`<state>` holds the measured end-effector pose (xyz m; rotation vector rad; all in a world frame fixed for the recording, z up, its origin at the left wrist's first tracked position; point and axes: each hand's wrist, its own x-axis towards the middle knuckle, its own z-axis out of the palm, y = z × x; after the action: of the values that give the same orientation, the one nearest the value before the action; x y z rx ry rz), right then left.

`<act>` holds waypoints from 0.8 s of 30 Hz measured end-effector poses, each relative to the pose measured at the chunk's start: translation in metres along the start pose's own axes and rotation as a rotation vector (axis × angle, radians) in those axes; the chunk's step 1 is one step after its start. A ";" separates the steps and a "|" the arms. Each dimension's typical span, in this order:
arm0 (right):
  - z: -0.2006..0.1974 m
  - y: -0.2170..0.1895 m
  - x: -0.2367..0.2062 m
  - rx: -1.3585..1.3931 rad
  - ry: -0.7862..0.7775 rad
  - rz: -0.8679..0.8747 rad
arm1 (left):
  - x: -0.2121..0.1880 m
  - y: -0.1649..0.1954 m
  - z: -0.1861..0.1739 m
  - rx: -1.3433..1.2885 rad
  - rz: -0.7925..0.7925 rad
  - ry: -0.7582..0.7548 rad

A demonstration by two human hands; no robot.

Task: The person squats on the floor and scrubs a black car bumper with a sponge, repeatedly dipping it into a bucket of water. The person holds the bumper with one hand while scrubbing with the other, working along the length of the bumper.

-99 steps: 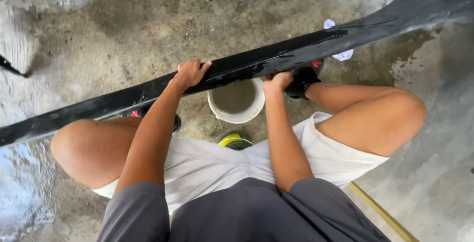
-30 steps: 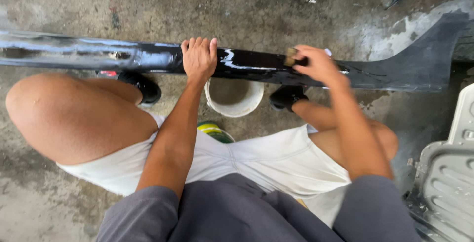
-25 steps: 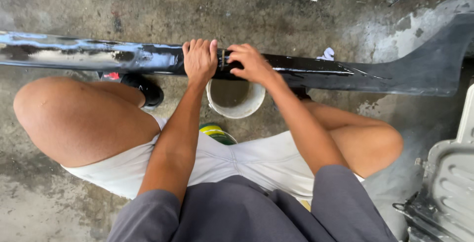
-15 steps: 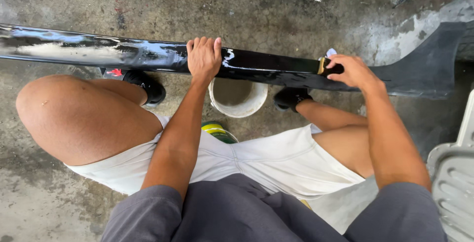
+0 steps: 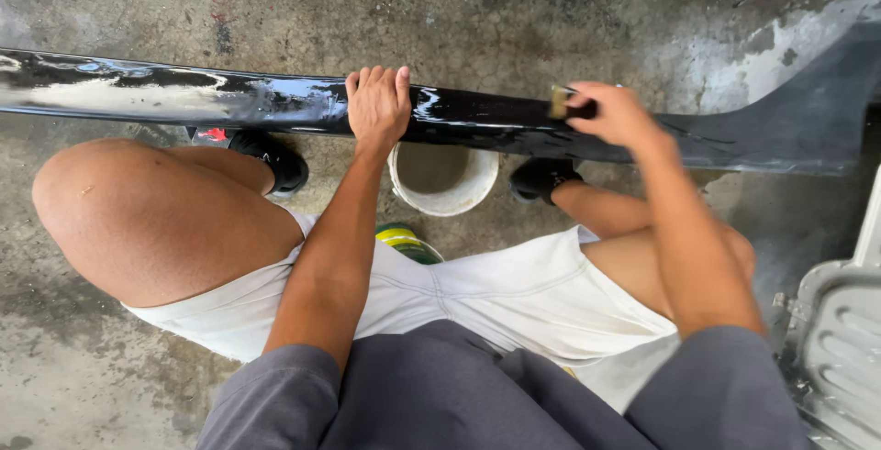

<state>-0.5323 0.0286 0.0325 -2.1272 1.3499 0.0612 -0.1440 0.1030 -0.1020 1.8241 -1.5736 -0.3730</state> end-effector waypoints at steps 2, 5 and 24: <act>-0.026 0.021 -0.019 -0.134 -0.111 0.241 | 0.000 0.001 -0.002 0.021 0.006 0.003; 0.007 -0.006 0.001 0.061 -0.009 -0.104 | 0.000 0.001 -0.003 0.029 0.015 0.002; 0.044 -0.036 0.019 -0.066 0.045 -0.292 | 0.001 0.002 0.000 0.006 0.009 0.014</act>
<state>-0.4812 0.0463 0.0069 -2.3720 1.0607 -0.0617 -0.1449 0.1017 -0.1007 1.8196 -1.5746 -0.3512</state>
